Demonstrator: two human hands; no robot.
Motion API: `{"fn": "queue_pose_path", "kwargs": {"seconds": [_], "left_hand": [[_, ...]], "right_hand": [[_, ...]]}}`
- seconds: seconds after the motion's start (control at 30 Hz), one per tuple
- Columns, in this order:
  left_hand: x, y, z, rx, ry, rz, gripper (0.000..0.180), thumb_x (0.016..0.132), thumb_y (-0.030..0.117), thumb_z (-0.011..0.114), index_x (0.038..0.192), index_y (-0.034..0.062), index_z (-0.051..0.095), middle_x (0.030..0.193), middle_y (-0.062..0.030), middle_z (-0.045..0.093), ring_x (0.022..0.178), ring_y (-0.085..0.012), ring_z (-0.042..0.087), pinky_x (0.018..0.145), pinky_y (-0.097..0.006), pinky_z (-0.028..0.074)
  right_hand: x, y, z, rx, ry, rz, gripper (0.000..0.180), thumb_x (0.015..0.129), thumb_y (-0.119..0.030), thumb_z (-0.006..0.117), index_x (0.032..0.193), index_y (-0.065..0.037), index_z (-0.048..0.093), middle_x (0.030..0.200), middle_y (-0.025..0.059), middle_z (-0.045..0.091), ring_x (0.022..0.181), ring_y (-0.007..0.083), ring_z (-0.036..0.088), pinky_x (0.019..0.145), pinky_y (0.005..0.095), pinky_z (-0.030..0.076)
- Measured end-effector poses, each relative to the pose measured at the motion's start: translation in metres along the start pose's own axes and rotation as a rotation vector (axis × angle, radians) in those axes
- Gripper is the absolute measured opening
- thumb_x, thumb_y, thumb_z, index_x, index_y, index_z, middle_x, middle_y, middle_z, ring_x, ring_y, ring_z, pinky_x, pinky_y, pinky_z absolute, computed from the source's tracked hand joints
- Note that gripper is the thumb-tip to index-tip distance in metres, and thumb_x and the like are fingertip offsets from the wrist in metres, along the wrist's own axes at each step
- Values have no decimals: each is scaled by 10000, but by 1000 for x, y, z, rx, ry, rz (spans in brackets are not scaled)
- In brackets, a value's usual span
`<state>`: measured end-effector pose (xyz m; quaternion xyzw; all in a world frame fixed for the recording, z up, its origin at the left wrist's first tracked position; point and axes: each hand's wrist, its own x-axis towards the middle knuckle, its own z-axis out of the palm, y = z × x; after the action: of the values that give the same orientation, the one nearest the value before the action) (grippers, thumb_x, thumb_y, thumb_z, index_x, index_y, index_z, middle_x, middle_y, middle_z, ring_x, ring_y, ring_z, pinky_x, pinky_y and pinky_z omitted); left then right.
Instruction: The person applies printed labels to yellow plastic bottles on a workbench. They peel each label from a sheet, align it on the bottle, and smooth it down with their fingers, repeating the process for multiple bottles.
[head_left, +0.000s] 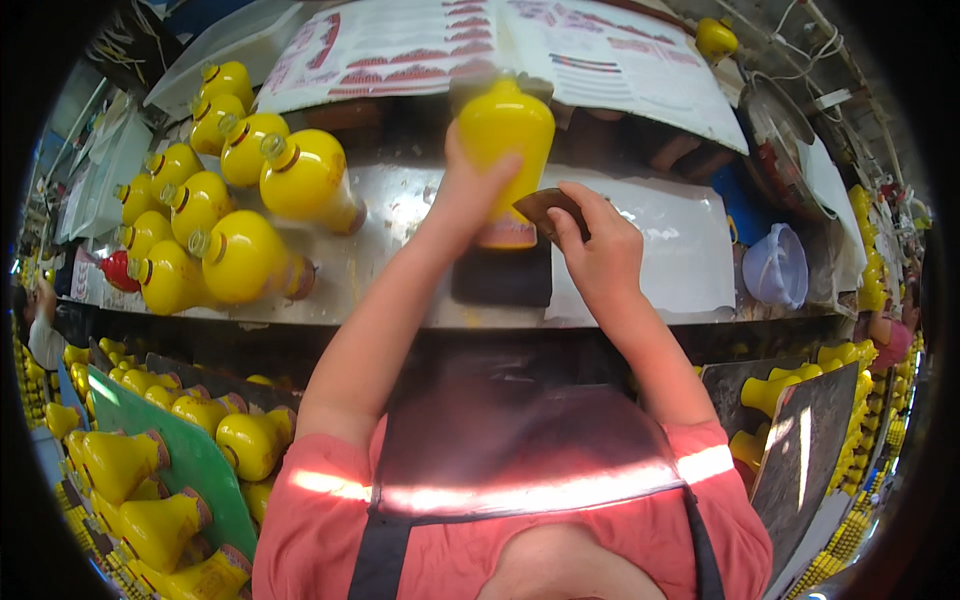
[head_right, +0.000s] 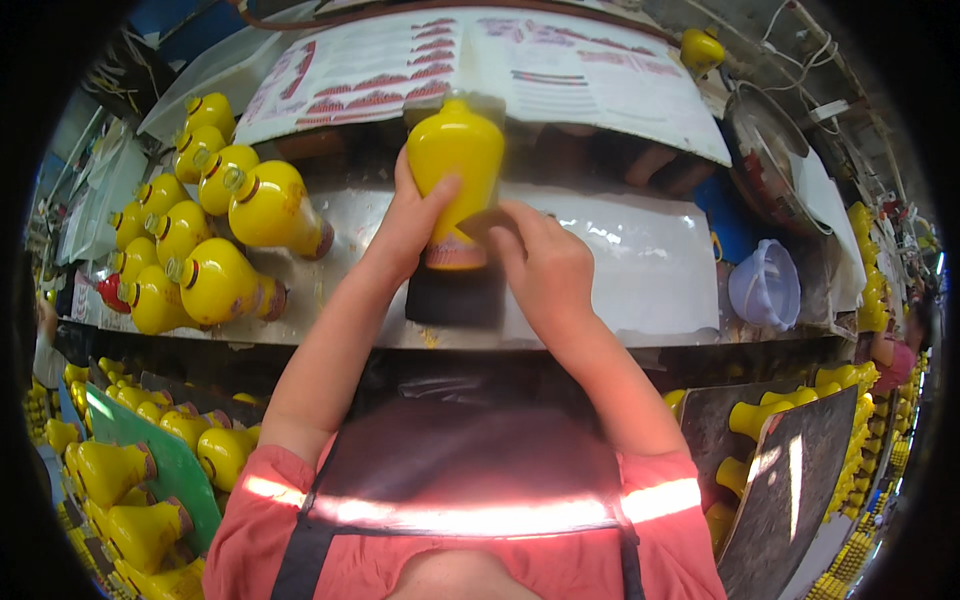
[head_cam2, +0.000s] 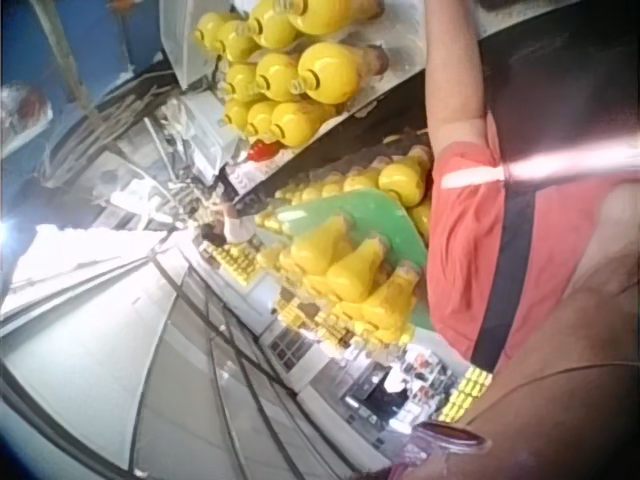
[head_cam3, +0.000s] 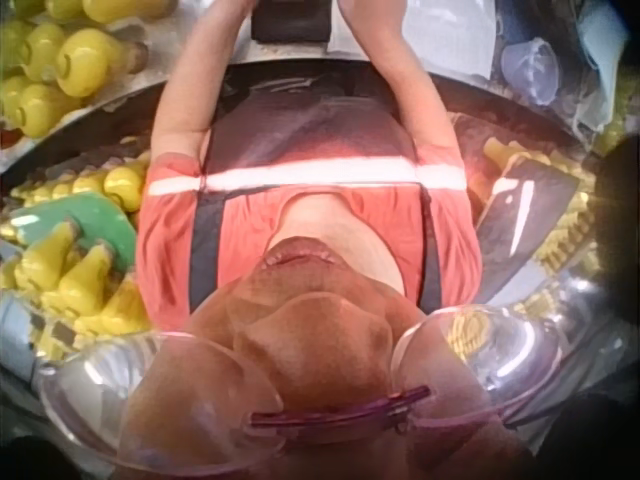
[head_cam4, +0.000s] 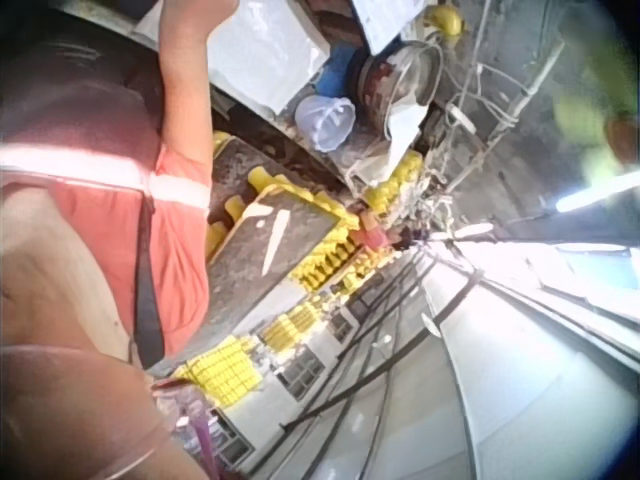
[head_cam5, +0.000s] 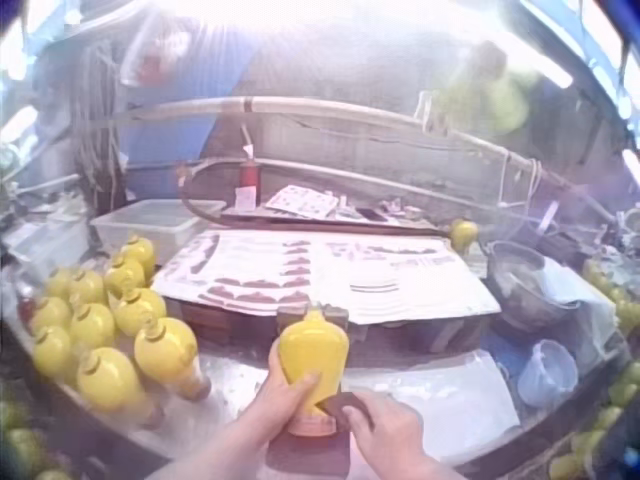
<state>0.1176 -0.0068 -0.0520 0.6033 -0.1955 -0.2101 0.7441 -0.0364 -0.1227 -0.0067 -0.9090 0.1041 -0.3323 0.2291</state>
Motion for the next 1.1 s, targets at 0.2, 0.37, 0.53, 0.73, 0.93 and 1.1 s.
{"fn": "queue_pose_path", "kwargs": {"seconds": [0.2, 0.37, 0.53, 0.73, 0.93, 1.1], "left_hand": [[-3, 3, -7, 19, -22, -100, 775, 968, 279, 714, 1560, 28, 282, 1407, -133, 536, 1277, -240, 553, 1102, -376, 447], [-9, -2, -9, 49, -21, -62, 930, 1001, 271, 652, 1660, 53, 35, 1548, -184, 445, 1376, -292, 506, 1136, -381, 414], [-13, -3, -11, 51, -84, -19, 991, 1013, 233, 581, 1659, 97, -158, 1590, -216, 378, 1422, -321, 460, 1170, -389, 372], [-13, 0, -15, 114, -108, -38, 996, 972, 192, 605, 1663, 91, -104, 1553, -209, 424, 1380, -321, 502, 1146, -402, 403], [-12, -6, -17, 129, -99, -41, 901, 897, 127, 664, 1641, 66, 160, 1495, -184, 482, 1382, -307, 498, 1159, -425, 398], [-14, -8, -17, 104, -49, -99, 907, 853, 110, 707, 1624, 53, 232, 1489, -177, 497, 1380, -301, 500, 1161, -434, 397]], "right_hand": [[15, 1, -3, 88, -69, -254, 277, 854, -90, 802, 1123, -90, 734, 882, 125, 738, 738, 322, 704, 654, 402, 559], [11, 7, -5, 25, 1, -162, 309, 822, -101, 821, 1119, -112, 737, 876, 105, 737, 717, 299, 690, 648, 396, 546], [37, 36, -7, -54, -17, -150, 293, 850, -104, 798, 1136, -123, 737, 931, 102, 739, 774, 297, 696, 693, 386, 559], [132, 140, -44, 503, -21, 578, 196, 967, -94, 585, 1094, -54, 729, 980, 42, 691, 948, 138, 626, 872, 300, 512], [213, 195, -57, -152, -283, 469, 302, 894, -292, 629, 1005, -65, 793, 1084, 174, 755, 970, 300, 714, 843, 406, 564], [258, 242, -26, -604, -330, 320, 405, 870, -291, 659, 1235, -154, 770, 1259, 157, 726, 1168, 339, 682, 997, 430, 544]]}}
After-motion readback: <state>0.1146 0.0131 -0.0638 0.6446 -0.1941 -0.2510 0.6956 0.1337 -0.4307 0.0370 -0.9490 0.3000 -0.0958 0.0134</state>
